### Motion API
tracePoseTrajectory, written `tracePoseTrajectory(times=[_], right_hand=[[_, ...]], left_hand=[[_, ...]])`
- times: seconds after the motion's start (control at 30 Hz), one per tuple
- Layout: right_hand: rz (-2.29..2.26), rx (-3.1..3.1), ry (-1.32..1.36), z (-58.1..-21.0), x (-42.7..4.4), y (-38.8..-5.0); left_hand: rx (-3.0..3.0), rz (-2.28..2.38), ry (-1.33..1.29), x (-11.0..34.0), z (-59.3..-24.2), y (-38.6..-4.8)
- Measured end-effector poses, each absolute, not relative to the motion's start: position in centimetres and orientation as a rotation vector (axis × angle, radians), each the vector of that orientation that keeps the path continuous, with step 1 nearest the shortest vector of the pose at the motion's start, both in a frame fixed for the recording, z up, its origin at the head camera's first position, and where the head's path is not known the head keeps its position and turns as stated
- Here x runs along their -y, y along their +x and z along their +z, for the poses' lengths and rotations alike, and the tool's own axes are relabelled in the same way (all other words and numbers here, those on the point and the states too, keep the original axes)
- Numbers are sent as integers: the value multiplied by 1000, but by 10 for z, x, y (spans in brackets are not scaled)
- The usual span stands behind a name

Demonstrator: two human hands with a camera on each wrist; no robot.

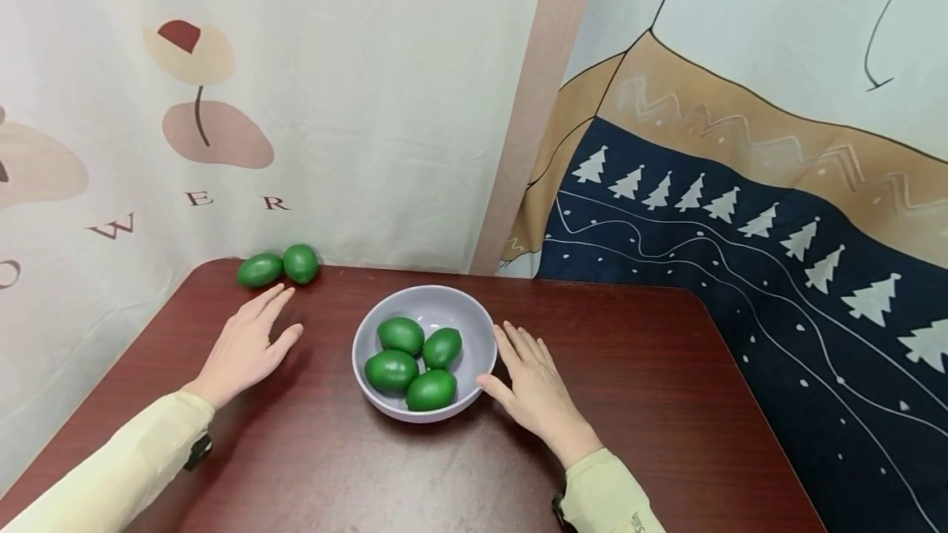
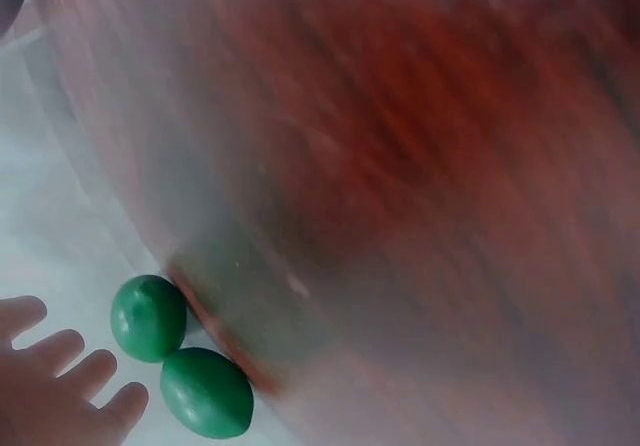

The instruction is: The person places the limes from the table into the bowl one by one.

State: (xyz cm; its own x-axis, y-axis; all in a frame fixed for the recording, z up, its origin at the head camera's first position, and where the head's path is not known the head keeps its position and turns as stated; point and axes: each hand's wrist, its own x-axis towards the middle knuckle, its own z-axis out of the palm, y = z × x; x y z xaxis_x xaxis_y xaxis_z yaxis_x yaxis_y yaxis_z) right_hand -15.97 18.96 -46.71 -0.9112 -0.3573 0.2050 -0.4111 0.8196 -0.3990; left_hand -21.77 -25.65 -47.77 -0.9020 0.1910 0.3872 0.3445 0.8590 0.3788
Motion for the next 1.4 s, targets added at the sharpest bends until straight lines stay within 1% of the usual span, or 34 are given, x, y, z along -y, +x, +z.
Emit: tracePoseTrajectory(times=[1.4], right_hand=[[662,2888,611,-467,-190,-160]], left_hand=[[2761,-528,-236,297,-466,-263]])
